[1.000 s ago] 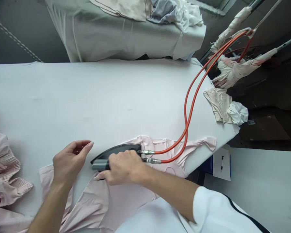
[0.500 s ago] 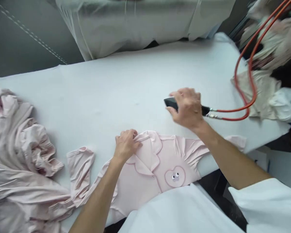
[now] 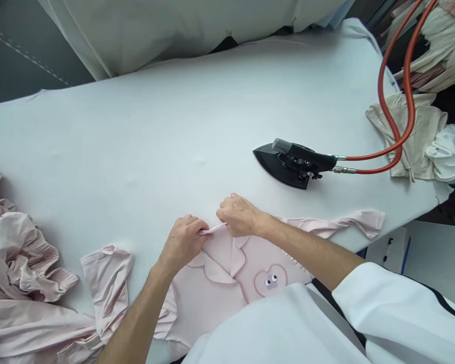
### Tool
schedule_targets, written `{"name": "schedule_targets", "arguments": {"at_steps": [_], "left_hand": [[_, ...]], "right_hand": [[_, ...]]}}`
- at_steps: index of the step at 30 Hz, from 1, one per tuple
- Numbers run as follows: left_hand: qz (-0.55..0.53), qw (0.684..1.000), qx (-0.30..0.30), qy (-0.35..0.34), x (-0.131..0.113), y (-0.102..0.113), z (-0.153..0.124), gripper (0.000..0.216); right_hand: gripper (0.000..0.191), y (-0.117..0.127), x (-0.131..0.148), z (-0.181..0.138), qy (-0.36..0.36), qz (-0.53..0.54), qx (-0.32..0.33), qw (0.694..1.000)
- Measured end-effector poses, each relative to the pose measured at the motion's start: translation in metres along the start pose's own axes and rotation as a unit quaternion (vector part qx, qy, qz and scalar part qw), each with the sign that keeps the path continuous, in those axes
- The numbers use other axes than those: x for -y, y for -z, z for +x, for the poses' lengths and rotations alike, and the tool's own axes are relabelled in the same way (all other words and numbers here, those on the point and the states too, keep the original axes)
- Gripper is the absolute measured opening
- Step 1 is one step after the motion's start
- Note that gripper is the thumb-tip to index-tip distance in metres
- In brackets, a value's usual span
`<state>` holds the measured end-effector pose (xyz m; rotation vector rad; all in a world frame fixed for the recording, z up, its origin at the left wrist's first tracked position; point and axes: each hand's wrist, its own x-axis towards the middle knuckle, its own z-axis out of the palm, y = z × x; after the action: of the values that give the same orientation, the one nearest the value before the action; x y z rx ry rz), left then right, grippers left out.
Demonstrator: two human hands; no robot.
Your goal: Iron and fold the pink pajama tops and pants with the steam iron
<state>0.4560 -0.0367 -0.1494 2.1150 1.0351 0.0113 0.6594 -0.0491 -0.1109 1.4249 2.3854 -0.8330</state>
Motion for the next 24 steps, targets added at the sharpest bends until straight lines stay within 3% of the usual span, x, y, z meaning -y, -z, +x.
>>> {"name": "schedule_targets", "arguments": {"at_steps": [7, 13, 16, 20, 24], "left_hand": [[0.01, 0.999, 0.028, -0.014, 0.002, 0.005, -0.003, 0.014], [-0.062, 0.997, 0.043, 0.029, 0.009, 0.01, -0.003, 0.01], [-0.09, 0.995, 0.036, 0.039, 0.01, 0.014, -0.002, 0.011], [-0.127, 0.99, 0.038, 0.048, 0.01, 0.017, -0.002, 0.011], [-0.145, 0.986, 0.04, 0.076, 0.01, 0.019, -0.003, 0.012]], "right_hand": [[0.015, 0.013, 0.011, 0.001, 0.0, -0.07, 0.027, 0.997], [0.024, 0.009, 0.017, 0.003, -0.051, -0.043, 0.014, 0.998], [0.018, 0.005, 0.016, 0.006, -0.072, -0.05, 0.032, 0.996], [0.016, 0.007, 0.011, 0.008, -0.046, -0.045, 0.044, 0.997], [0.016, 0.011, 0.008, 0.009, -0.094, 0.02, 0.046, 0.994]]}}
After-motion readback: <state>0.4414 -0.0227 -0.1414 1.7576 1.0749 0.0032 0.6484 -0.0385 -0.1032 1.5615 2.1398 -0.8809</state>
